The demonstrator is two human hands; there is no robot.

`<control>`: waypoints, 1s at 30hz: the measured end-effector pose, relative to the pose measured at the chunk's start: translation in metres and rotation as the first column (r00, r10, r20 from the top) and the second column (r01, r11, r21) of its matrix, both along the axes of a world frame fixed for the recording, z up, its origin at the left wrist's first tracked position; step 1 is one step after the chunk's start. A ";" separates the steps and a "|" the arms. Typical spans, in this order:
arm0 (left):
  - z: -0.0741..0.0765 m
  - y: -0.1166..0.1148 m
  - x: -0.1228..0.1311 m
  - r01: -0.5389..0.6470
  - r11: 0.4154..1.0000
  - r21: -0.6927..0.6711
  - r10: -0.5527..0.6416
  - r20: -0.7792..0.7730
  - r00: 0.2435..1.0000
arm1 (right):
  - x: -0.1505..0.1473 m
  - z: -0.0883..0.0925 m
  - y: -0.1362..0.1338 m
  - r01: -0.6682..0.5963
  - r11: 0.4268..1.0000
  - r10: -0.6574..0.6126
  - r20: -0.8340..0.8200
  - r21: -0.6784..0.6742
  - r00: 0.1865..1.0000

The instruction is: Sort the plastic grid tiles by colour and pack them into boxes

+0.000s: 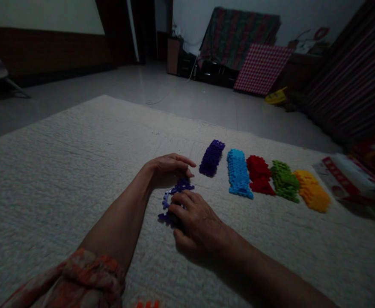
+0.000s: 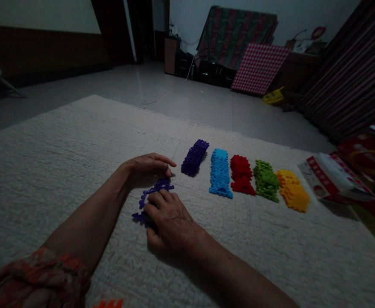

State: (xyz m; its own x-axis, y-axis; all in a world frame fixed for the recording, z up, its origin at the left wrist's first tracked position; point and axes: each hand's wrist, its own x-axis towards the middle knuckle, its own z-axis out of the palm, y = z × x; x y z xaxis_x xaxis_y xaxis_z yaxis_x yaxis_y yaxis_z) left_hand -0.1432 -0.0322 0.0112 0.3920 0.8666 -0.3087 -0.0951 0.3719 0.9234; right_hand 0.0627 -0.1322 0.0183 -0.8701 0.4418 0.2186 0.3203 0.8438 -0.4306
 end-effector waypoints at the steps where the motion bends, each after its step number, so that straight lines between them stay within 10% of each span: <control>1: 0.001 0.000 -0.001 0.041 0.999 -0.008 -0.041 -0.025 0.999 | 0.002 -0.001 0.000 0.000 1.000 0.000 -0.006 0.012 1.000; 14: 0.007 -0.001 0.008 0.122 0.992 -0.005 -0.122 -0.090 0.988 | 0.005 -0.016 0.000 0.008 0.951 0.081 -0.273 0.310 0.958; 19: 0.014 -0.007 0.012 0.063 0.995 -0.078 -0.069 -0.073 0.995 | 0.012 -0.002 0.009 0.062 0.994 -0.098 -0.537 -0.085 0.838; 24: 0.012 -0.002 0.011 0.087 0.993 -0.080 -0.094 -0.086 0.992 | 0.020 0.000 0.027 0.139 0.812 -0.429 -0.418 -0.566 0.801; 30: -0.002 0.000 0.006 0.106 0.994 -0.038 -0.104 0.033 0.994 | 0.031 -0.011 0.050 0.446 0.750 -0.625 -0.302 -0.489 0.720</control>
